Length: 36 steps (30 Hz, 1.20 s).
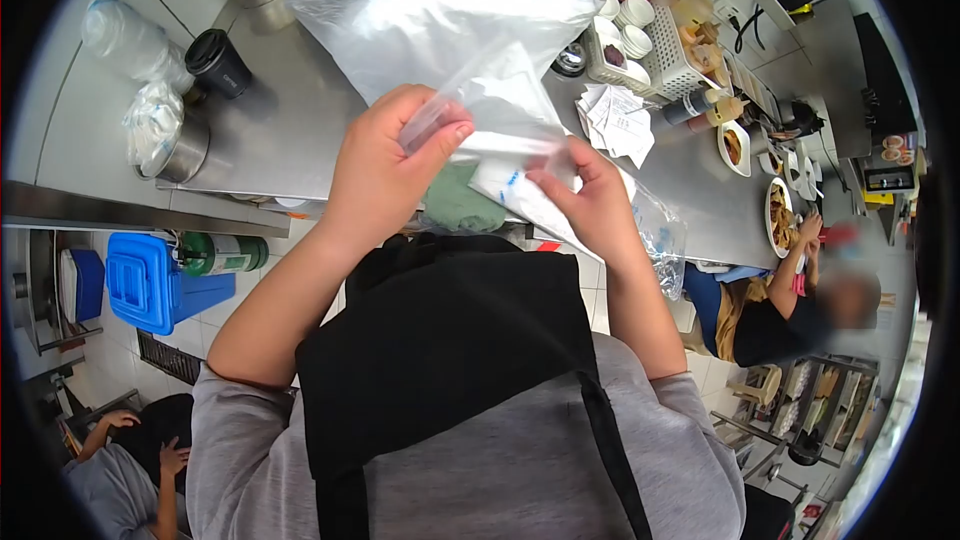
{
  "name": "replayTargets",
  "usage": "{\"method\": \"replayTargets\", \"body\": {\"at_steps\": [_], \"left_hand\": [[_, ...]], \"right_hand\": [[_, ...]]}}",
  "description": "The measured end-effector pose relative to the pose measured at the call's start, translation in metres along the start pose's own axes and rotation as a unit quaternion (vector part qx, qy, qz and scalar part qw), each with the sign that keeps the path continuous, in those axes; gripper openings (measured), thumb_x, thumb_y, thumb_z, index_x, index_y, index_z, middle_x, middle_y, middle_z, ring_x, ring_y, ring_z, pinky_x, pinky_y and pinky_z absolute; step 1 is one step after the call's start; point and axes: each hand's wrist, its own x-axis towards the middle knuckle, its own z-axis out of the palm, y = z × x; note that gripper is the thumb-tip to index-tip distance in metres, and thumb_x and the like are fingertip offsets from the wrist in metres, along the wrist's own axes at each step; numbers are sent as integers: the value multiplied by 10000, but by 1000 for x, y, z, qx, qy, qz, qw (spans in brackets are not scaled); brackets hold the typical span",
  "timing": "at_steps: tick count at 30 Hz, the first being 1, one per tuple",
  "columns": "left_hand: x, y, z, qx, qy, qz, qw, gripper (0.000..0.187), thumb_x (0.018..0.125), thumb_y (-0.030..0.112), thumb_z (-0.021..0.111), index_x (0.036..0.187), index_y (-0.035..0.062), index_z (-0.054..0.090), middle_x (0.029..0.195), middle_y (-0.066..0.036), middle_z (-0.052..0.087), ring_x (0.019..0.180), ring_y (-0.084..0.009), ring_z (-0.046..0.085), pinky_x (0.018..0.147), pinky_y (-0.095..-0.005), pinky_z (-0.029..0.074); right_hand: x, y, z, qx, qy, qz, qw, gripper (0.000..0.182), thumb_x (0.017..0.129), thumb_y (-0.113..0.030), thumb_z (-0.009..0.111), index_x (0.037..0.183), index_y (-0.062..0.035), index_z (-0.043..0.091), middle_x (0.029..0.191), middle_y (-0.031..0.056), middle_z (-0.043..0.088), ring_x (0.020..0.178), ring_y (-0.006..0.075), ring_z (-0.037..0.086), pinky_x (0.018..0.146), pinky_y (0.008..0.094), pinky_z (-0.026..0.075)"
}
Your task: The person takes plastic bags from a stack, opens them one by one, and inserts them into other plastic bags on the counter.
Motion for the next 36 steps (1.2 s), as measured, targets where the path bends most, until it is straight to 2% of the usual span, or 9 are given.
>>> {"method": "replayTargets", "body": {"at_steps": [3, 5, 9, 11, 16, 25, 29, 31, 36], "left_hand": [[-2, 6, 3, 201, 178, 214, 939, 439, 785, 107, 731, 1193, 82, 569, 1116, -69, 609, 1015, -231, 570, 902, -372, 439], [-7, 26, 0, 424, 154, 404, 796, 578, 739, 136, 754, 1260, 128, 505, 1224, -58, 548, 1139, -236, 506, 1043, -457, 350], [1, 44, 6, 439, 4, 388, 810, 505, 716, 152, 747, 1181, 127, 550, 1046, -43, 582, 1023, -236, 561, 1094, -503, 296], [8, 42, -8, 494, -86, 286, 817, 329, 720, 125, 732, 1028, 115, 617, 890, -56, 552, 876, -226, 579, 1091, -511, 307], [10, 27, -32, 363, -38, 290, 885, 139, 738, 120, 720, 849, 85, 645, 787, -38, 523, 759, -219, 572, 1052, -496, 374], [19, 23, -34, 212, -41, 303, 928, 67, 799, 35, 657, 861, 58, 670, 741, -43, 646, 675, -216, 618, 800, -372, 506], [22, 25, -46, 29, -164, 200, 966, 68, 859, 121, 661, 891, 62, 667, 734, -33, 642, 639, -142, 586, 599, -281, 437], [27, 18, -53, -4, -180, 192, 965, 76, 875, 127, 651, 875, 53, 666, 737, -28, 631, 654, -123, 575, 597, -266, 425], [32, 24, -55, -4, -129, 216, 968, 156, 917, 141, 613, 822, 26, 659, 749, -18, 598, 701, -104, 553, 607, -239, 419]], "right_hand": [[11, -33, -2, -170, -16, 23, 985, 401, 746, -122, 735, 1112, -32, 599, 997, 61, 648, 930, 171, 600, 842, 394, 419], [15, -48, 3, -551, -25, -211, 807, 174, 743, -78, 652, 916, -64, 637, 837, 30, 622, 830, 166, 579, 806, 399, 392], [15, -69, 19, -553, -45, -305, 774, 131, 727, -85, 613, 855, -100, 629, 781, 14, 587, 806, 191, 547, 811, 387, 371], [16, -73, 17, -539, -57, -298, 786, 142, 731, -84, 653, 871, -97, 641, 795, 1, 612, 786, 184, 554, 821, 372, 367], [21, -53, -10, -244, 48, -200, 948, 101, 789, -97, 708, 878, -90, 660, 780, 10, 651, 713, 190, 559, 752, 332, 385], [40, -51, -6, -320, 121, -276, 898, 110, 850, -145, 662, 805, -56, 614, 750, 35, 608, 692, 201, 530, 714, 311, 393], [45, -50, -10, -39, 49, -292, 954, 175, 870, -181, 668, 836, -26, 594, 781, 26, 609, 756, 128, 535, 704, 265, 434], [39, -53, -6, 235, -96, -158, 954, 163, 922, -182, 622, 875, -30, 590, 798, 11, 589, 750, 94, 519, 679, 229, 421], [63, -56, -11, 122, -146, -115, 975, 139, 934, -171, 609, 900, -38, 592, 861, -11, 579, 804, 63, 521, 741, 209, 415]]}}
